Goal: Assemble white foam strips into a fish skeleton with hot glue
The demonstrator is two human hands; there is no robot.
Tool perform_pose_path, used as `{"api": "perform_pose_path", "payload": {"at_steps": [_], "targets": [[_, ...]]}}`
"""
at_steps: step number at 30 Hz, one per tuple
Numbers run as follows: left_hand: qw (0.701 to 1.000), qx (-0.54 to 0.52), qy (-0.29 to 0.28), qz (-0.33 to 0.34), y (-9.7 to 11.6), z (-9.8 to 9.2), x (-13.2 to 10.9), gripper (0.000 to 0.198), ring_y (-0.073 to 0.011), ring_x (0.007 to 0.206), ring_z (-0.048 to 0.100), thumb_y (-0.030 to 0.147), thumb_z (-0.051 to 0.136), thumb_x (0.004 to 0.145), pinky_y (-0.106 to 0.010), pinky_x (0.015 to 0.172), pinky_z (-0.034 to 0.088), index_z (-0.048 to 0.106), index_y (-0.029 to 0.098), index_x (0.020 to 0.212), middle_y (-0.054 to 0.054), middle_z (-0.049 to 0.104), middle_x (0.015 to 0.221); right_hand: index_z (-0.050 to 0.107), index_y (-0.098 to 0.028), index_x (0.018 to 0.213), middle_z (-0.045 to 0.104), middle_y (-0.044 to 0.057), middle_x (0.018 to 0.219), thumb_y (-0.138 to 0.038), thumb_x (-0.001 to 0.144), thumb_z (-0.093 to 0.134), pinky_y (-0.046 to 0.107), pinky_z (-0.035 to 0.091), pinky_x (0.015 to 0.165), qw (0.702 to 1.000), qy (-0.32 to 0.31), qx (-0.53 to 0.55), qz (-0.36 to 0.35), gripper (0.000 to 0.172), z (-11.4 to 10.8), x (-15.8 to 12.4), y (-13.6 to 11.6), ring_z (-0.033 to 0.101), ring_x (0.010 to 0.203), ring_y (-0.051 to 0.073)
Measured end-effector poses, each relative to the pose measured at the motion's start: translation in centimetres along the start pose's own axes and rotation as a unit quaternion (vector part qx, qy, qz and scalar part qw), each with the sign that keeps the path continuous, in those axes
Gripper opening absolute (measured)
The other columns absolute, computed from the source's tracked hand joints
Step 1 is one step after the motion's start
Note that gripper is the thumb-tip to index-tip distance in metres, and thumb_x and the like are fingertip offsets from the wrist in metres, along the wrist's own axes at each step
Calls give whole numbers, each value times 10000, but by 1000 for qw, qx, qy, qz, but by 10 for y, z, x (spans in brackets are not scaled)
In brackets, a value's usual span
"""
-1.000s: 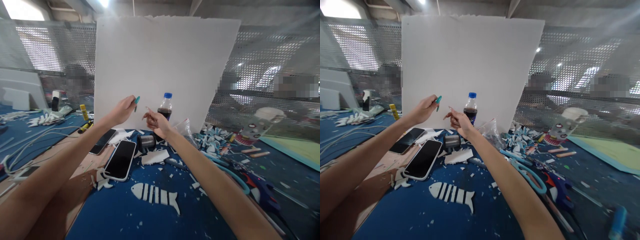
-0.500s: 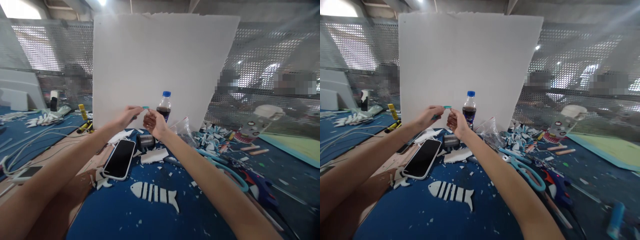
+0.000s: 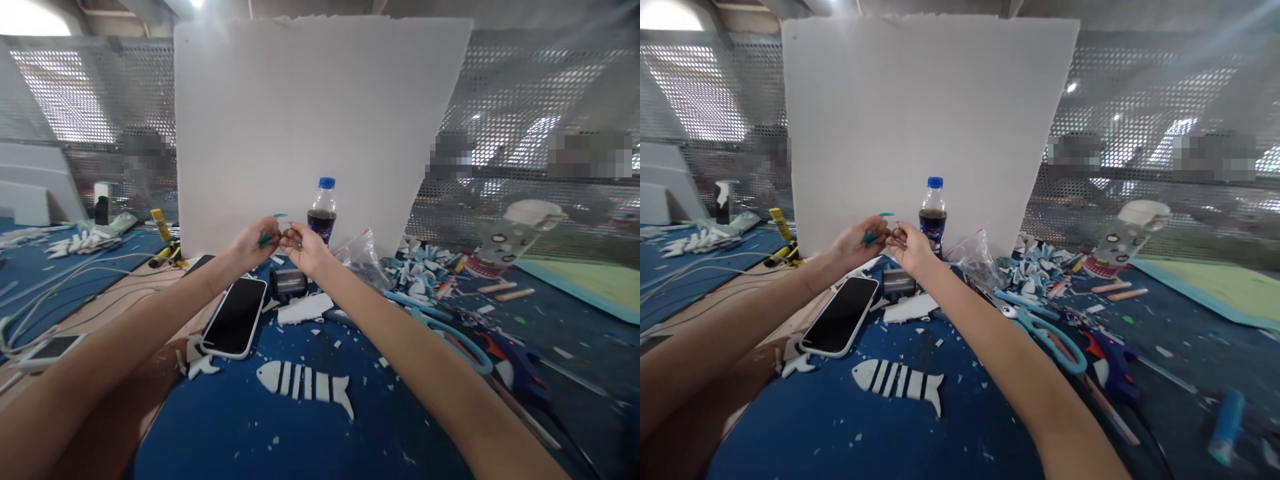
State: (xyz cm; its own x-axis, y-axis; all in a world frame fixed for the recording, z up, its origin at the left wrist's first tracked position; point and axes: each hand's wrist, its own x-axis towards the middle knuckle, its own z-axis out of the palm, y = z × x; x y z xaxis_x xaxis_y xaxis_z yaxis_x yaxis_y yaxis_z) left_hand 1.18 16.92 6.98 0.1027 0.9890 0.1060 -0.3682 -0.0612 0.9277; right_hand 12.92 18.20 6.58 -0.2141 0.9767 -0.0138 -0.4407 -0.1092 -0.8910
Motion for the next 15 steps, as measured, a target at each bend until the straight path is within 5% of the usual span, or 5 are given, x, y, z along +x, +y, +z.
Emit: {"api": "perform_pose_path", "payload": {"at_steps": [15], "targets": [[988, 145, -7, 50, -14, -7, -19, 332, -211, 1011, 614, 341, 566, 901, -417, 851, 542, 563, 159, 1179, -89, 599, 1182, 565, -167, 1209, 592, 94, 1211, -318, 929, 568, 424, 535, 841, 966, 20, -233, -107, 317, -2, -7, 34, 619, 1011, 220]]}}
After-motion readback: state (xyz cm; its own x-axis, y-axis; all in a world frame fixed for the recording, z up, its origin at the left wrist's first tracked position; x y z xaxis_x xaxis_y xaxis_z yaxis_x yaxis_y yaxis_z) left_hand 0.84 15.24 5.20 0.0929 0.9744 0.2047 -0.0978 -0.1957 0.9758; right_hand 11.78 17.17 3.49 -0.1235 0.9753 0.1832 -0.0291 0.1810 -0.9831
